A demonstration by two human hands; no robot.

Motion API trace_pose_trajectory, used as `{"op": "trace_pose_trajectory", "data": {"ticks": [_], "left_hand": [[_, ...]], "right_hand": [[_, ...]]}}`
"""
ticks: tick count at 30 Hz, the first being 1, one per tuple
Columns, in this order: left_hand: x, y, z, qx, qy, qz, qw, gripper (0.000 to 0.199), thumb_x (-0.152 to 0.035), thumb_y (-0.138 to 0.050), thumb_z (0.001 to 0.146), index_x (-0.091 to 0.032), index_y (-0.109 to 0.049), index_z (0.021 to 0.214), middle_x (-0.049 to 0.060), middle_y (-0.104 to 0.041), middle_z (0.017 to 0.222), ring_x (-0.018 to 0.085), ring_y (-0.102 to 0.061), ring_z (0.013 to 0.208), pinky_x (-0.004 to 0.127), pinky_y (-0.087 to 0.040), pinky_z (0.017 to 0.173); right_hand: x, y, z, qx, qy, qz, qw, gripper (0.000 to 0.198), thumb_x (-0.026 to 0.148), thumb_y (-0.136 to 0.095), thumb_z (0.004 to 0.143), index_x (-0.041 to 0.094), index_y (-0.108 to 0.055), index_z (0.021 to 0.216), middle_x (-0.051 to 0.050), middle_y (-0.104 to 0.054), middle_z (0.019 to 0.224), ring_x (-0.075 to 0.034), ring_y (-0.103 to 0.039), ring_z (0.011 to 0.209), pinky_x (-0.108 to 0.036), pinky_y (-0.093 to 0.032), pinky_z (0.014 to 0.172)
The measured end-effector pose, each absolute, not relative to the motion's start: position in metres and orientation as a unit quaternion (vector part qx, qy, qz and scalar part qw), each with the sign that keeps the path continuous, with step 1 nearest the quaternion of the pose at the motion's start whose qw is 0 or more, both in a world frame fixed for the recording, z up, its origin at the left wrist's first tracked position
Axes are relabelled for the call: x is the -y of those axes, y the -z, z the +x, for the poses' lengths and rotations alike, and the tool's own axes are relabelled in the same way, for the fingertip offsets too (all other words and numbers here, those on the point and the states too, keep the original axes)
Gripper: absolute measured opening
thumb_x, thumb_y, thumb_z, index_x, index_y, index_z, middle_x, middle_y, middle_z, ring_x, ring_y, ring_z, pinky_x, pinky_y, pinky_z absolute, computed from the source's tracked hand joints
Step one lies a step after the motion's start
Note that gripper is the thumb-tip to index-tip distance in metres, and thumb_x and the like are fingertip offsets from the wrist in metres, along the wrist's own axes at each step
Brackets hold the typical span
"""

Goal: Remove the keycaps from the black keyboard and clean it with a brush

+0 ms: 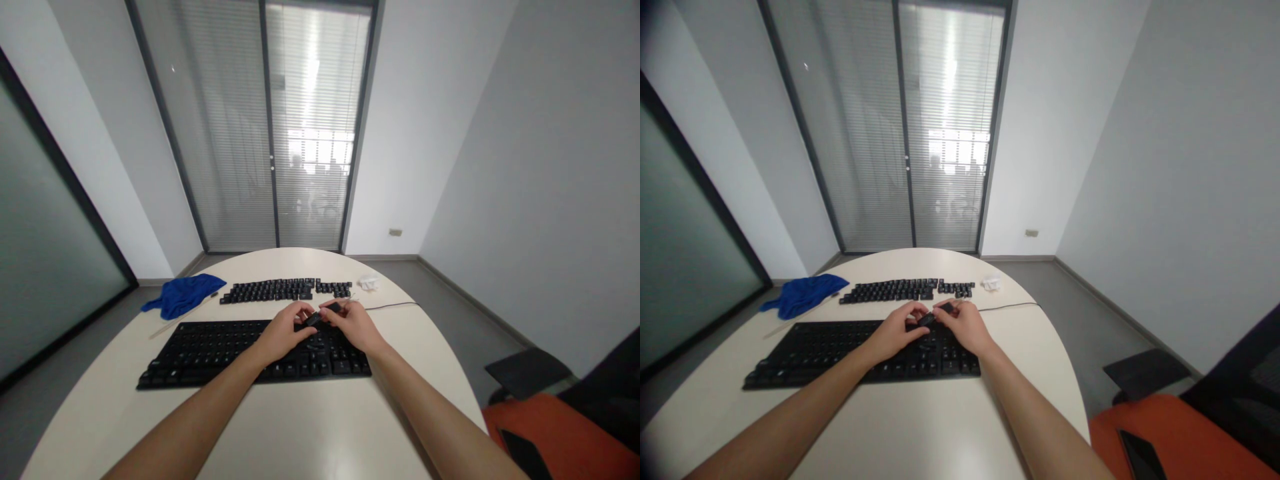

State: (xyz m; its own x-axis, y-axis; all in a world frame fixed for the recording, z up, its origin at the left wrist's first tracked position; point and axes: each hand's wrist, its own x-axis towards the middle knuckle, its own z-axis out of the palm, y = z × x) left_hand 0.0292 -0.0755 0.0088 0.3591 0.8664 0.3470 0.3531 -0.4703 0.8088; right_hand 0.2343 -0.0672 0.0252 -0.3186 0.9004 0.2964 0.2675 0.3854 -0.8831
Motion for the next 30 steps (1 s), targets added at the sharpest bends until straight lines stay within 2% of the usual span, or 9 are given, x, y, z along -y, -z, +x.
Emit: {"op": "trace_pose_trajectory", "data": {"ticks": [6,14,20,24,27,30], "left_hand": [[0.077,-0.008,0.028,-0.449,-0.386,0.769,0.241,0.013,-0.027,-0.070,0.082,-0.019,-0.065,0.092,0.003,-0.066,0.085,0.019,-0.062,0.079,0.031,-0.051,0.075],[0.081,-0.010,0.028,-0.464,-0.365,0.791,0.159,0.013,-0.032,-0.067,0.084,-0.019,-0.065,0.087,0.002,-0.067,0.081,0.019,-0.063,0.076,0.031,-0.049,0.071],[0.080,-0.011,0.029,-0.469,-0.381,0.776,0.180,0.014,-0.031,-0.067,0.084,-0.018,-0.065,0.089,0.002,-0.066,0.079,0.018,-0.062,0.073,0.031,-0.050,0.071],[0.080,-0.012,0.029,-0.463,-0.403,0.764,0.199,0.014,-0.032,-0.068,0.085,-0.019,-0.066,0.090,0.001,-0.066,0.079,0.018,-0.063,0.074,0.030,-0.051,0.070],[0.081,-0.013,0.029,-0.459,-0.420,0.755,0.208,0.014,-0.030,-0.068,0.084,-0.019,-0.066,0.093,0.002,-0.066,0.082,0.017,-0.063,0.075,0.028,-0.052,0.068],[0.082,-0.014,0.029,-0.454,-0.435,0.748,0.211,0.017,-0.030,-0.067,0.084,-0.019,-0.065,0.097,0.002,-0.066,0.086,0.016,-0.063,0.075,0.027,-0.053,0.066]], "right_hand": [[0.073,-0.031,0.233,0.739,-0.296,-0.440,0.415,0.026,0.039,-0.061,0.089,0.019,-0.073,0.100,-0.004,-0.075,0.090,-0.019,-0.068,0.078,-0.028,-0.050,0.073],[0.081,-0.036,0.227,0.773,-0.191,-0.481,0.366,0.018,0.034,-0.055,0.092,0.022,-0.069,0.095,-0.002,-0.073,0.079,-0.018,-0.067,0.070,-0.027,-0.047,0.068],[0.077,-0.037,0.235,0.745,-0.186,-0.510,0.388,0.020,0.036,-0.050,0.094,0.021,-0.063,0.091,-0.003,-0.070,0.083,-0.018,-0.065,0.075,-0.027,-0.046,0.071],[0.074,-0.036,0.238,0.763,-0.226,-0.465,0.389,0.028,0.037,-0.042,0.098,0.019,-0.063,0.090,-0.003,-0.069,0.085,-0.018,-0.064,0.082,-0.028,-0.045,0.077],[0.074,-0.033,0.235,0.760,-0.282,-0.453,0.371,0.034,0.040,-0.037,0.100,0.019,-0.064,0.098,0.000,-0.063,0.070,-0.017,-0.061,0.071,-0.027,-0.044,0.070],[0.075,-0.030,0.230,0.753,-0.301,-0.459,0.364,0.036,0.046,-0.042,0.098,0.019,-0.065,0.094,0.003,-0.056,0.063,-0.015,-0.055,0.062,-0.026,-0.040,0.062]]}}
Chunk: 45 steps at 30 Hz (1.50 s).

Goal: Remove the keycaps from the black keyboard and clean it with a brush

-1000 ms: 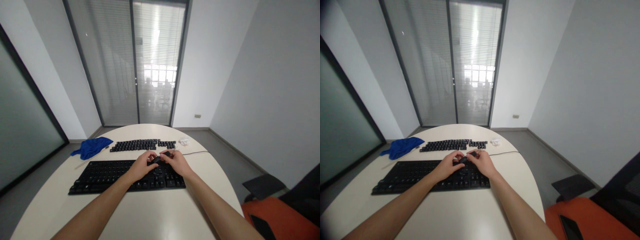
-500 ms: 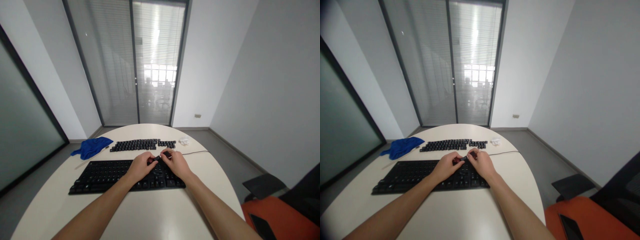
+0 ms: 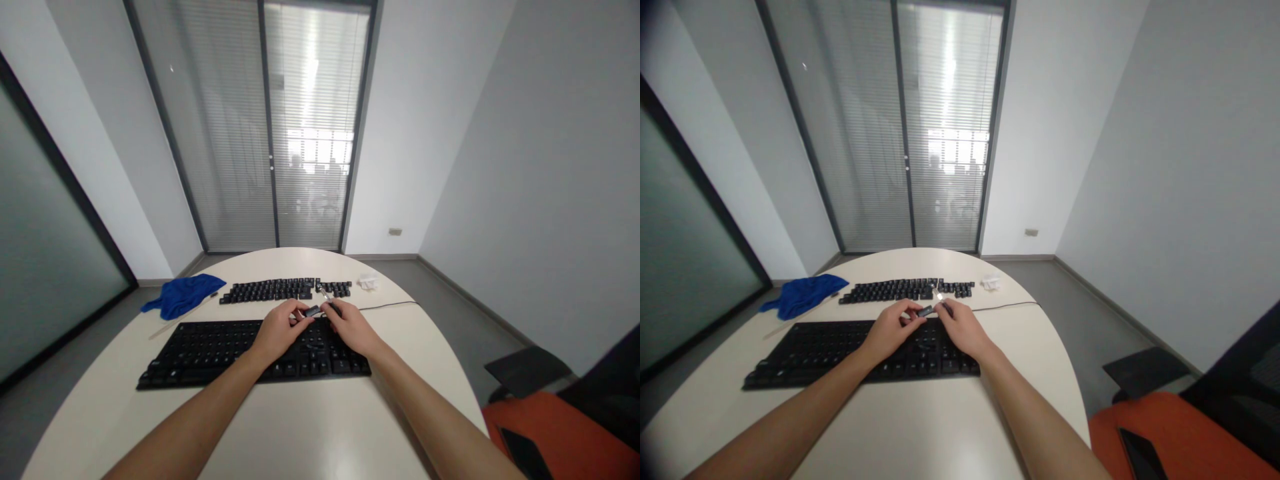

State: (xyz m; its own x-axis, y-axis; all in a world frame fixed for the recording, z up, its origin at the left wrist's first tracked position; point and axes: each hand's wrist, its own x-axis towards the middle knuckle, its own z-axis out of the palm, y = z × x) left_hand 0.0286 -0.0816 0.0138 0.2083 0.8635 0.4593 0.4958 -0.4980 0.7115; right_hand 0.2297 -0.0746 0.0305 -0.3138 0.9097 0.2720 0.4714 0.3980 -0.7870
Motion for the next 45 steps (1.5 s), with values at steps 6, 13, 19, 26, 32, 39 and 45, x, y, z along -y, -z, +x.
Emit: {"op": "trace_pose_trajectory", "data": {"ticks": [6,13,19,26,32,39,45], "left_hand": [[0.083,-0.013,0.027,-0.440,-0.420,0.764,0.217,0.018,-0.029,-0.070,0.082,-0.021,-0.063,0.097,0.002,-0.068,0.090,0.016,-0.064,0.078,0.027,-0.053,0.068],[0.087,-0.014,0.029,-0.412,-0.357,0.820,0.176,0.024,-0.029,-0.065,0.086,-0.022,-0.063,0.109,0.005,-0.070,0.106,0.021,-0.065,0.096,0.036,-0.051,0.090],[0.092,-0.018,0.029,-0.360,-0.324,0.859,0.166,0.026,-0.028,-0.064,0.086,-0.022,-0.064,0.111,0.007,-0.068,0.113,0.024,-0.062,0.107,0.040,-0.048,0.098],[0.093,-0.017,0.028,-0.340,-0.312,0.871,0.169,0.024,-0.026,-0.064,0.085,-0.021,-0.063,0.109,0.008,-0.067,0.114,0.023,-0.060,0.109,0.039,-0.047,0.100],[0.094,-0.018,0.027,-0.337,-0.313,0.872,0.170,0.023,-0.025,-0.064,0.085,-0.021,-0.063,0.108,0.008,-0.067,0.113,0.023,-0.060,0.108,0.039,-0.047,0.100],[0.094,-0.019,0.025,-0.334,-0.313,0.872,0.172,0.023,-0.025,-0.063,0.085,-0.021,-0.064,0.107,0.008,-0.067,0.112,0.023,-0.059,0.108,0.039,-0.047,0.099],[0.094,-0.018,0.025,-0.332,-0.318,0.870,0.175,0.023,-0.024,-0.063,0.084,-0.022,-0.064,0.107,0.009,-0.067,0.111,0.024,-0.060,0.107,0.040,-0.047,0.098]], "right_hand": [[0.073,-0.029,0.226,0.747,-0.313,-0.443,0.383,0.031,0.046,-0.054,0.092,0.018,-0.067,0.090,0.003,-0.056,0.067,-0.014,-0.050,0.063,-0.025,-0.038,0.061],[0.061,-0.030,0.243,0.718,-0.271,-0.485,0.420,0.035,0.048,-0.052,0.090,0.017,-0.068,0.094,0.001,-0.060,0.069,-0.015,-0.052,0.062,-0.026,-0.042,0.061],[0.041,-0.029,0.284,0.673,-0.123,-0.601,0.413,0.038,0.046,-0.051,0.089,0.015,-0.070,0.101,-0.006,-0.069,0.074,-0.020,-0.060,0.065,-0.028,-0.041,0.064],[0.022,-0.017,0.311,0.645,-0.058,-0.700,0.301,0.033,0.040,-0.051,0.092,0.018,-0.071,0.106,-0.011,-0.075,0.094,-0.024,-0.068,0.084,-0.028,-0.042,0.069],[0.017,-0.008,0.308,0.639,-0.068,-0.716,0.274,0.035,0.042,-0.051,0.092,0.017,-0.072,0.107,-0.014,-0.075,0.098,-0.025,-0.069,0.088,-0.029,-0.043,0.071],[0.010,-0.007,0.302,0.636,-0.076,-0.726,0.249,0.036,0.040,-0.049,0.093,0.016,-0.071,0.108,-0.014,-0.075,0.098,-0.025,-0.070,0.091,-0.029,-0.045,0.074],[-0.002,-0.011,0.301,0.639,-0.066,-0.734,0.222,0.035,0.038,-0.050,0.093,0.016,-0.072,0.107,-0.015,-0.075,0.102,-0.027,-0.069,0.097,-0.030,-0.046,0.077]]}}
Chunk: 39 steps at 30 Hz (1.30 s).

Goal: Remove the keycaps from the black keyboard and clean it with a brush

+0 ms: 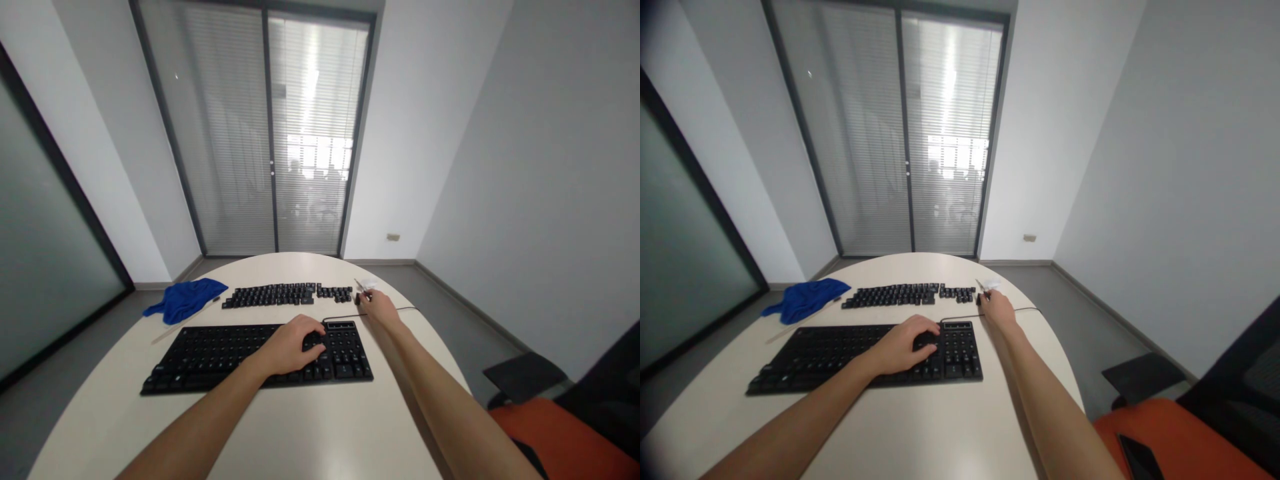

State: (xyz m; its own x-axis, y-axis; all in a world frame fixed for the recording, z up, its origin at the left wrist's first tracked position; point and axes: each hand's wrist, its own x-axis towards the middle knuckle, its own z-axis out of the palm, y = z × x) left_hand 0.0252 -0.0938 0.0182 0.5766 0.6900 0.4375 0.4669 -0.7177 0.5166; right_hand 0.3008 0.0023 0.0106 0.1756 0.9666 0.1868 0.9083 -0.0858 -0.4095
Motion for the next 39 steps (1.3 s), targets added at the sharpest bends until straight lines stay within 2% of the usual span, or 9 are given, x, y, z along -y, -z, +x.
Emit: {"op": "trace_pose_trajectory", "data": {"ticks": [7,24,39], "left_hand": [[0.094,-0.021,0.026,-0.331,-0.318,0.870,0.181,0.022,-0.025,-0.063,0.084,-0.022,-0.064,0.106,0.009,-0.068,0.111,0.024,-0.060,0.107,0.040,-0.048,0.098],[0.093,-0.022,0.029,-0.333,-0.310,0.872,0.181,0.019,-0.024,-0.063,0.085,-0.022,-0.064,0.105,0.008,-0.068,0.111,0.023,-0.060,0.108,0.040,-0.047,0.099],[0.092,-0.019,0.029,-0.324,-0.312,0.875,0.176,0.018,-0.023,-0.063,0.085,-0.022,-0.064,0.103,0.007,-0.068,0.111,0.023,-0.059,0.108,0.040,-0.047,0.098]], "right_hand": [[-0.007,-0.004,0.298,0.631,-0.059,-0.744,0.214,0.038,0.040,-0.048,0.095,0.015,-0.071,0.110,-0.018,-0.074,0.102,-0.027,-0.069,0.096,-0.032,-0.046,0.078],[-0.015,0.002,0.301,0.632,-0.053,-0.733,0.245,0.042,0.045,-0.044,0.096,0.018,-0.071,0.113,-0.016,-0.074,0.104,-0.027,-0.069,0.096,-0.031,-0.046,0.078],[-0.002,-0.001,0.309,0.636,-0.068,-0.729,0.244,0.036,0.048,-0.055,0.085,0.020,-0.074,0.096,-0.013,-0.075,0.089,-0.027,-0.069,0.084,-0.030,-0.042,0.068]]}}
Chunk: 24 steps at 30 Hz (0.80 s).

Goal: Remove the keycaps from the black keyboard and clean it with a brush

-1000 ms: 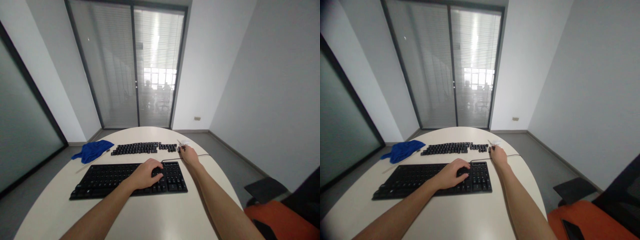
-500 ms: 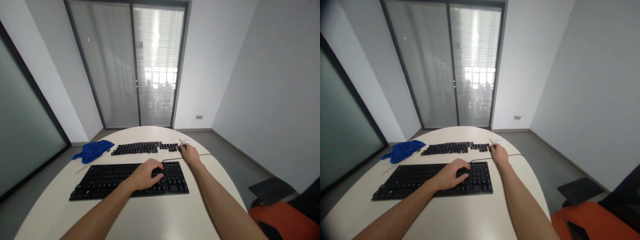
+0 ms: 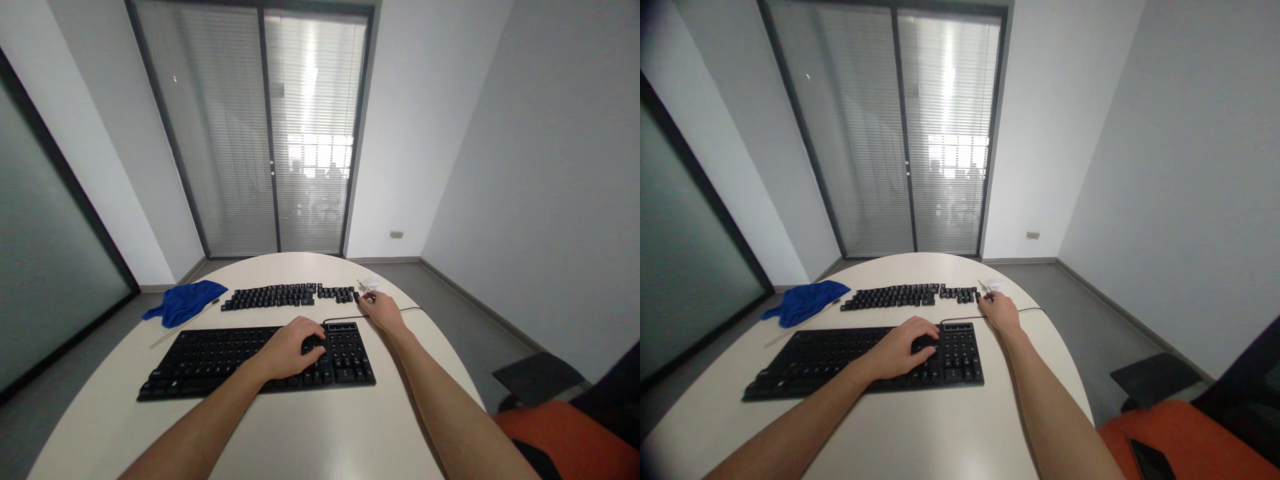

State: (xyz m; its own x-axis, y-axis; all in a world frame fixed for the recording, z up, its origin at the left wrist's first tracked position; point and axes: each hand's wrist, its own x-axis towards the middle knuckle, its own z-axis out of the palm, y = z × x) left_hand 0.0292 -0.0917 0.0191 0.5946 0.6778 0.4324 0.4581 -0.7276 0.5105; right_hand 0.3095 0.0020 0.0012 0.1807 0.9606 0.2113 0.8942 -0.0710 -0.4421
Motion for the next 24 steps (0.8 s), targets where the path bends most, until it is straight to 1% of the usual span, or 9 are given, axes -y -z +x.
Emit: {"op": "trace_pose_trajectory", "data": {"ticks": [12,19,24], "left_hand": [[0.0912,-0.0183,0.0284,-0.326,-0.309,0.877,0.173,0.017,-0.023,-0.063,0.086,-0.021,-0.064,0.102,0.006,-0.068,0.111,0.021,-0.059,0.107,0.037,-0.047,0.098],[0.0915,-0.0202,0.0292,-0.326,-0.307,0.877,0.174,0.016,-0.024,-0.063,0.086,-0.021,-0.064,0.101,0.006,-0.068,0.111,0.021,-0.059,0.108,0.037,-0.047,0.099],[0.0918,-0.0207,0.0294,-0.327,-0.307,0.877,0.172,0.016,-0.023,-0.063,0.086,-0.021,-0.064,0.101,0.007,-0.068,0.111,0.021,-0.059,0.108,0.037,-0.047,0.099]], "right_hand": [[-0.0080,0.0021,0.3105,0.648,-0.065,-0.721,0.239,0.038,0.050,-0.053,0.089,0.021,-0.075,0.100,-0.012,-0.075,0.086,-0.026,-0.068,0.081,-0.030,-0.041,0.068],[-0.0069,0.0003,0.3092,0.654,-0.064,-0.714,0.240,0.038,0.047,-0.051,0.091,0.021,-0.075,0.104,-0.013,-0.076,0.092,-0.027,-0.069,0.087,-0.030,-0.042,0.070],[-0.0041,-0.0028,0.3080,0.652,-0.059,-0.713,0.252,0.044,0.050,-0.046,0.093,0.018,-0.075,0.103,-0.016,-0.075,0.096,-0.028,-0.068,0.090,-0.030,-0.043,0.071]]}}
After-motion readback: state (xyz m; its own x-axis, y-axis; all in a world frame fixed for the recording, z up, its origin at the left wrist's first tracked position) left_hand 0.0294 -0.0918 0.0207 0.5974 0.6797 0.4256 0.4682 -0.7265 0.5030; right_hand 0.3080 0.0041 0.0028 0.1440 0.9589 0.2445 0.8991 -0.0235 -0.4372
